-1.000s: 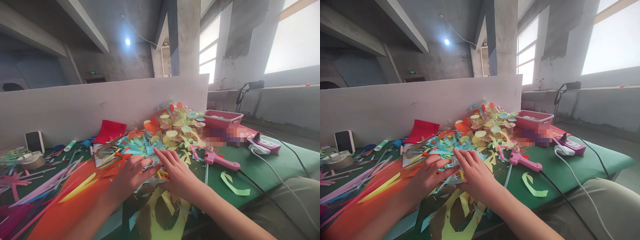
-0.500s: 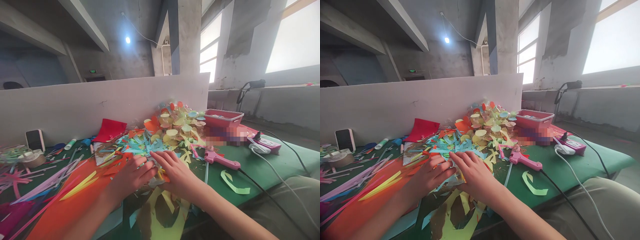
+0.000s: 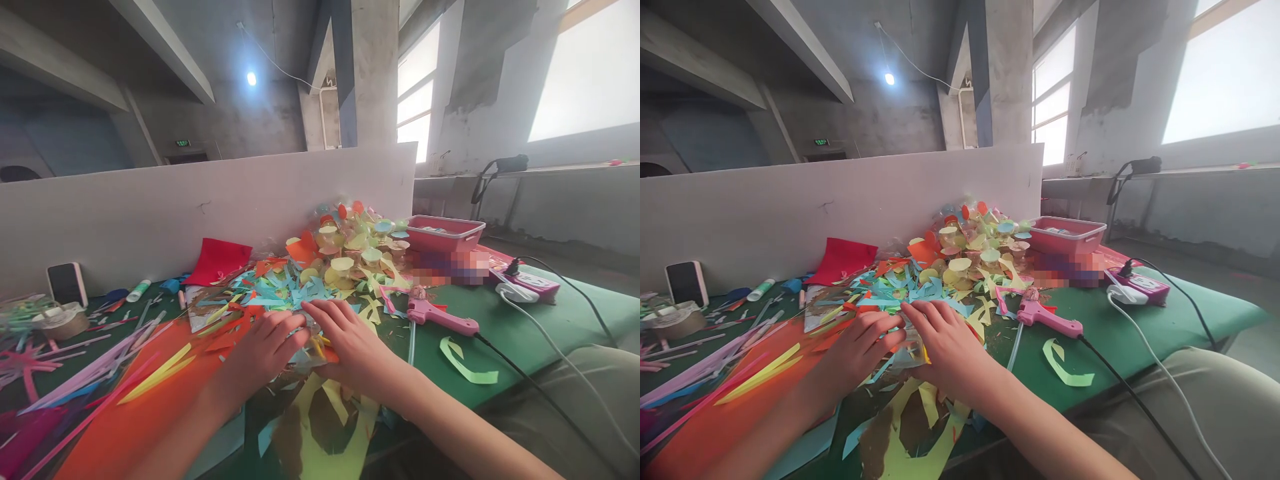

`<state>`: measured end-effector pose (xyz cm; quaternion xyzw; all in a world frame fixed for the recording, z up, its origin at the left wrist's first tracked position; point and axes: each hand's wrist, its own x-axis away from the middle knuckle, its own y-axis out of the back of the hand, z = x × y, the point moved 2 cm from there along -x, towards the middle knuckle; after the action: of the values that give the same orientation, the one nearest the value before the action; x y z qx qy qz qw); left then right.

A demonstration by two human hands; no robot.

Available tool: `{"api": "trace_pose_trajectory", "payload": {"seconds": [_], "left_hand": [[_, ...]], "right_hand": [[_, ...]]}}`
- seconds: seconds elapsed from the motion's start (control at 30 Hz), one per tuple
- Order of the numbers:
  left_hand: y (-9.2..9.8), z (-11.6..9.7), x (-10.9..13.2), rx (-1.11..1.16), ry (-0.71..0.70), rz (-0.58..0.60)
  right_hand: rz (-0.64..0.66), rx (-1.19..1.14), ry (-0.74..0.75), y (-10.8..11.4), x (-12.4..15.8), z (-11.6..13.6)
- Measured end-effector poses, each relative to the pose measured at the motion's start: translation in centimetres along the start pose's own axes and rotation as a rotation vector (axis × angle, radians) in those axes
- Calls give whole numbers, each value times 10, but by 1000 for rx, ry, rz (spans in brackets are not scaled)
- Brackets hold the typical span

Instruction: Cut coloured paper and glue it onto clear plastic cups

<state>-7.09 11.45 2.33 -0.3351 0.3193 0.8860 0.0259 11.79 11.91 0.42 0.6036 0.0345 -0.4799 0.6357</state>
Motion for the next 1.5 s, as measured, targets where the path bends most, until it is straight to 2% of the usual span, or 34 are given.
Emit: {"api": "trace_pose_trajectory", "payload": {"seconds": [0.27, 0.5, 0.57, 0.63, 0.7, 0.77, 0.8, 0.87, 0.93, 1.0, 1.07, 1.13, 1.2, 1.27, 1.33, 1.4, 1.43, 1.5], "left_hand": [[1, 7, 4, 181, 148, -47], [5, 11, 3, 298, 211, -74], [5, 12, 3, 348, 288, -98], [3, 17, 4, 422, 495, -117], [1, 26, 6, 489, 820, -159], [-2, 39, 11, 558, 1129, -262], [-4, 45, 14, 609, 1240, -337], [-9, 58, 21, 754, 1409, -538], [-17, 68, 29, 847, 1550, -631], [-24, 73, 35, 862, 1632, -628], [-27, 73, 39, 802, 1672, -563], [-25, 68, 38, 687, 1645, -441], [-19, 60, 32, 576, 1494, -313], [-12, 49, 23, 555, 1223, -250], [-5, 34, 15, 519, 844, -180], [-3, 17, 10, 468, 468, -63], [-3, 10, 8, 453, 331, -12], [-2, 0, 5, 452, 215, 21]], "right_hand": [[43, 48, -39, 5, -2, 3], [52, 37, -49, 6, -1, 3], [47, 36, -53, 5, -1, 2], [35, 38, -58, 5, 0, 1], [26, 42, -69, 4, -1, 0], [27, 44, -79, 3, -1, -1], [31, 45, -81, 3, -1, -1], [30, 47, -81, 3, -1, -1], [24, 50, -81, 3, 0, -1], [10, 54, -88, 3, 0, -2], [-4, 56, -94, 2, 0, -3], [-13, 52, -95, 1, 0, -4], [-19, 39, -100, 0, -1, -4], [-33, 18, -108, 0, -1, -4], [-53, -3, -114, 1, -1, -4], [-67, -18, -115, 3, 0, -3], [-68, -24, -115, 3, 0, -2], [-64, -37, -116, 3, 1, -1]]}}
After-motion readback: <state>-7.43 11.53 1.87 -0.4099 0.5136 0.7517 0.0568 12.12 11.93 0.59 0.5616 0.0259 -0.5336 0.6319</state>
